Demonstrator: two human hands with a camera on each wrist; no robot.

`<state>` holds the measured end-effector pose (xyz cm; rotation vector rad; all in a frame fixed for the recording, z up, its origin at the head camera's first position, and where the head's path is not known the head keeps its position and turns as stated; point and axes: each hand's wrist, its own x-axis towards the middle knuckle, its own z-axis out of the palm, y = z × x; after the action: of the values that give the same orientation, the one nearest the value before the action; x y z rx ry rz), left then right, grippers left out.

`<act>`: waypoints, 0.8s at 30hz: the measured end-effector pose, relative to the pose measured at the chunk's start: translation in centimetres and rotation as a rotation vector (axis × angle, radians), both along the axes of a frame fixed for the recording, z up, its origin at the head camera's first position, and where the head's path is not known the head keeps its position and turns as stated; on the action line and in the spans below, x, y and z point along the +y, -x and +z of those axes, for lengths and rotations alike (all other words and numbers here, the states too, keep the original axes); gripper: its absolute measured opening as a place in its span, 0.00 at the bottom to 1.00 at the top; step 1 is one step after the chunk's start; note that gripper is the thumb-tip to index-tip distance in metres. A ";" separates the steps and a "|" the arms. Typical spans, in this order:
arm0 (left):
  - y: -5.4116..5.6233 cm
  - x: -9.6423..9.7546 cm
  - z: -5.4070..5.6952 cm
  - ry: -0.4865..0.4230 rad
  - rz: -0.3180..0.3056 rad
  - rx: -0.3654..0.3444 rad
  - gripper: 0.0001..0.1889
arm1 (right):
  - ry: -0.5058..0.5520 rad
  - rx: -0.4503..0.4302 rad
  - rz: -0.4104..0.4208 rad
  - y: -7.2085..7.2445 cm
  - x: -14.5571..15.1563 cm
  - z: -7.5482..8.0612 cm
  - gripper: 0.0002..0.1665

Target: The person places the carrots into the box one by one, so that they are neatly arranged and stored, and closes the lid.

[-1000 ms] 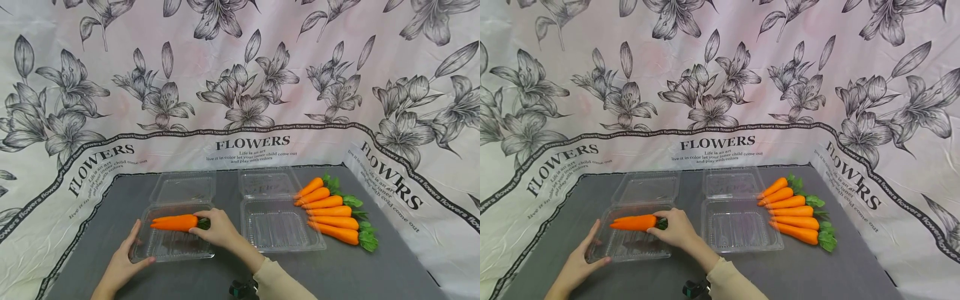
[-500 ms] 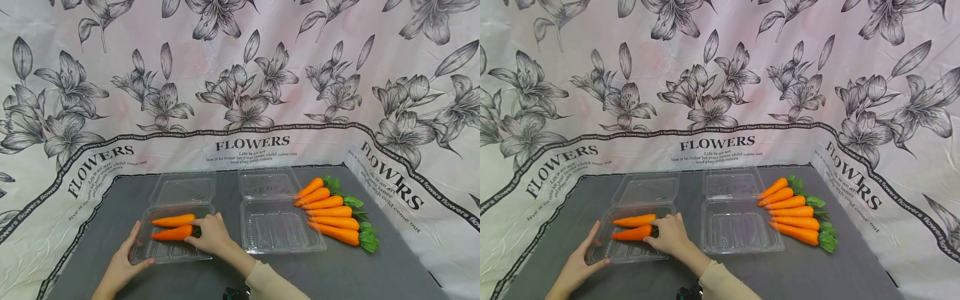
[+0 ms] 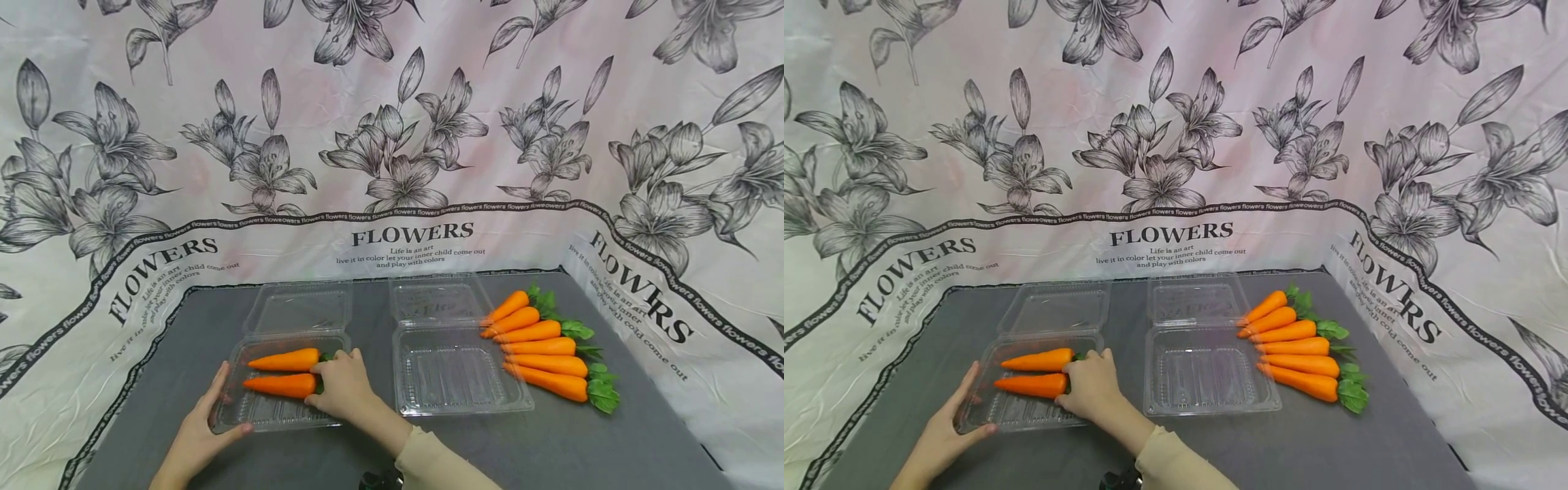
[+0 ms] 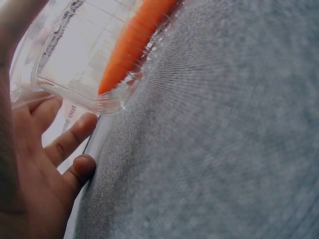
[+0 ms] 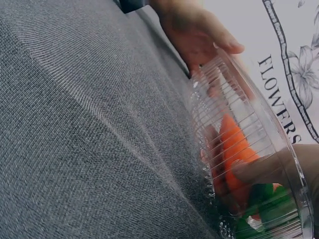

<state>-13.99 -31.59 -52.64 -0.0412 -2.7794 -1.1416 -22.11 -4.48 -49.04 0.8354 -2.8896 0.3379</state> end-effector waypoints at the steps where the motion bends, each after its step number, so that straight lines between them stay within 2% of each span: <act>1: 0.0 0.0 0.0 0.001 0.000 -0.002 0.62 | -0.002 0.001 0.002 0.0 0.0 0.0 0.30; 10: -0.1 0.1 0.4 -0.004 -0.010 0.005 0.62 | 0.057 -0.011 0.044 0.1 0.7 0.3 0.30; 19: -0.1 0.1 0.2 -0.003 -0.019 0.027 0.62 | 0.210 -0.011 0.112 -0.3 2.4 1.4 0.27; 24: 0.0 0.0 0.0 -0.003 -0.018 0.014 0.62 | 0.318 -0.037 0.144 -0.9 3.9 2.4 0.28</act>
<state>-13.97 -31.62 -52.65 -0.0738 -2.7709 -1.1456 -21.25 -0.58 -46.69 0.9857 -2.7072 0.8088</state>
